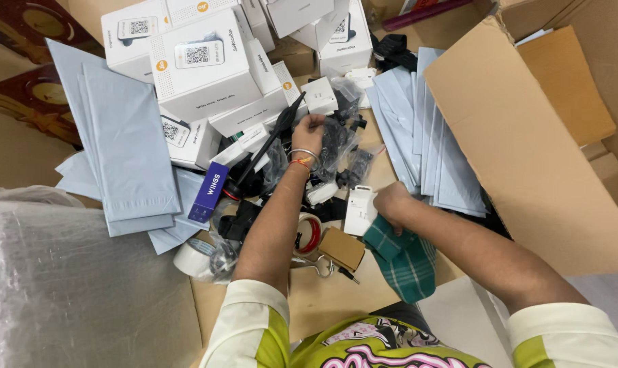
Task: The person sorts through a pile of electronic accessories and packaging materials on the floor. They pick up items such as black straps, white boxes, and green cloths, then place them into a large cardboard box. The person also handles light blue padded envelopes and small plastic-wrapped components during the process.
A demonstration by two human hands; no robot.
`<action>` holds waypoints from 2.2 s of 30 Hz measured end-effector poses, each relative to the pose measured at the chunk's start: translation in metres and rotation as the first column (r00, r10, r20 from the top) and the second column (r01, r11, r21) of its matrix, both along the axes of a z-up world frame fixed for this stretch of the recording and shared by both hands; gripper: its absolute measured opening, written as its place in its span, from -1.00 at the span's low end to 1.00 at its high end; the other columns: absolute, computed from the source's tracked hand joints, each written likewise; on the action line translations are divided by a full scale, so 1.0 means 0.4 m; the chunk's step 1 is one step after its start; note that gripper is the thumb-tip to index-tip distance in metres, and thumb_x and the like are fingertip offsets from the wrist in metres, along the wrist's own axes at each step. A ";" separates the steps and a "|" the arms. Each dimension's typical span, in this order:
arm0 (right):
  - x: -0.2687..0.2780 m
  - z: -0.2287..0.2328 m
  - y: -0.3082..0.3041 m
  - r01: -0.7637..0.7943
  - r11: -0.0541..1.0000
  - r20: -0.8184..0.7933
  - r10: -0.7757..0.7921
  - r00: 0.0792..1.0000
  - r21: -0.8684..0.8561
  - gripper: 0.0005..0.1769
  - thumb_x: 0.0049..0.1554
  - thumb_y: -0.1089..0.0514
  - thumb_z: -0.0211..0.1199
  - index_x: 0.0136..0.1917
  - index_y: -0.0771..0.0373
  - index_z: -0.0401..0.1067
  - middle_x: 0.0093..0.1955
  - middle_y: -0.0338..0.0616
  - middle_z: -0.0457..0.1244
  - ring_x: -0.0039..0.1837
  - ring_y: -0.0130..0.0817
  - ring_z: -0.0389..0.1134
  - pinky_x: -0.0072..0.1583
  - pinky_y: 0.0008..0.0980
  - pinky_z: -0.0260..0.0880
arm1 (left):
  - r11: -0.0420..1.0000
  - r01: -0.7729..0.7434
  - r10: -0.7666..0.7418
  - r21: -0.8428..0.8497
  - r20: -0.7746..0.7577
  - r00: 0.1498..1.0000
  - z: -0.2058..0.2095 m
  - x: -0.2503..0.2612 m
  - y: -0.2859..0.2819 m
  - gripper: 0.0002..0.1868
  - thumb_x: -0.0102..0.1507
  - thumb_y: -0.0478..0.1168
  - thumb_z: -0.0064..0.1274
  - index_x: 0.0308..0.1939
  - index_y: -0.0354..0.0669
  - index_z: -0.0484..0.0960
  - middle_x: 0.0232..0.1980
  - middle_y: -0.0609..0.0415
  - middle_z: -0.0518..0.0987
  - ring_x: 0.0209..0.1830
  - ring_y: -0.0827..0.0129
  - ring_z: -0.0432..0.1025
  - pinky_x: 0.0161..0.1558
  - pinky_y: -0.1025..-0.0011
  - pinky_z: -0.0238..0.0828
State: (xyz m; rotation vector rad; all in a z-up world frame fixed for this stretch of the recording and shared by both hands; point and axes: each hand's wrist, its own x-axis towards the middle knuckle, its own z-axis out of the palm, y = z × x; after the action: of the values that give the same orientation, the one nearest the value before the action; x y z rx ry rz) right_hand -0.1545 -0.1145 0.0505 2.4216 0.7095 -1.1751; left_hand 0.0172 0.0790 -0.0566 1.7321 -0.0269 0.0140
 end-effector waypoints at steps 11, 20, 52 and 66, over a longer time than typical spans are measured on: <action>0.200 0.139 -0.183 0.572 0.529 -0.240 -0.567 0.788 0.627 -0.45 -0.17 0.11 0.40 0.13 0.22 0.51 -0.06 0.01 0.43 -0.02 -0.11 0.47 0.06 -0.17 0.45 | 1.000 0.010 -0.010 0.000 0.086 0.996 0.040 0.025 -0.032 -0.75 0.23 -0.40 0.01 -0.02 -0.27 0.65 -0.04 0.01 0.72 -0.01 0.30 0.63 0.09 0.41 0.50; 0.216 0.021 -0.214 0.497 0.714 0.283 -0.672 0.685 0.493 0.21 -0.16 0.00 0.47 0.63 -0.22 -0.12 0.61 -0.03 -0.01 0.58 0.15 0.01 0.37 0.41 0.15 | 0.819 -0.068 -0.116 0.570 0.281 0.953 0.144 0.052 -0.115 -0.49 0.13 -0.46 0.05 0.18 -0.19 0.53 0.37 -0.21 0.41 0.50 -0.15 0.19 0.51 0.09 0.10; 0.285 -0.056 -0.028 -0.260 -0.227 -0.109 -0.910 0.401 0.938 -0.22 0.29 -0.04 0.29 0.55 0.37 0.02 0.43 0.28 0.07 0.44 0.16 0.16 0.42 0.00 0.12 | 0.953 -0.225 0.165 0.201 0.276 0.947 0.209 0.031 -0.234 -0.49 0.35 -0.10 -0.07 0.33 -0.25 0.32 -0.02 -0.39 0.60 -0.05 -0.29 0.52 -0.04 0.00 0.44; 0.333 -0.045 -0.118 0.585 -0.808 -0.979 0.058 0.196 0.069 -0.12 -0.05 -0.27 0.41 0.34 0.34 0.34 0.15 0.02 0.41 0.12 -0.17 0.49 0.19 -0.15 0.54 | 0.990 -0.107 0.105 0.091 0.022 0.994 0.055 0.006 -0.191 -0.43 0.40 0.18 -0.15 0.05 -0.33 0.54 -0.15 -0.35 0.64 -0.12 -0.14 0.58 -0.06 0.13 0.47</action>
State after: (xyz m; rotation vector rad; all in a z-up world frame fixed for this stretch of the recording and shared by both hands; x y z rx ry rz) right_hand -0.0214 -0.1615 0.0324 4.6191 -1.3100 -2.3996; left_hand 0.0198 0.0027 -0.0345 1.8238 0.0526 0.1076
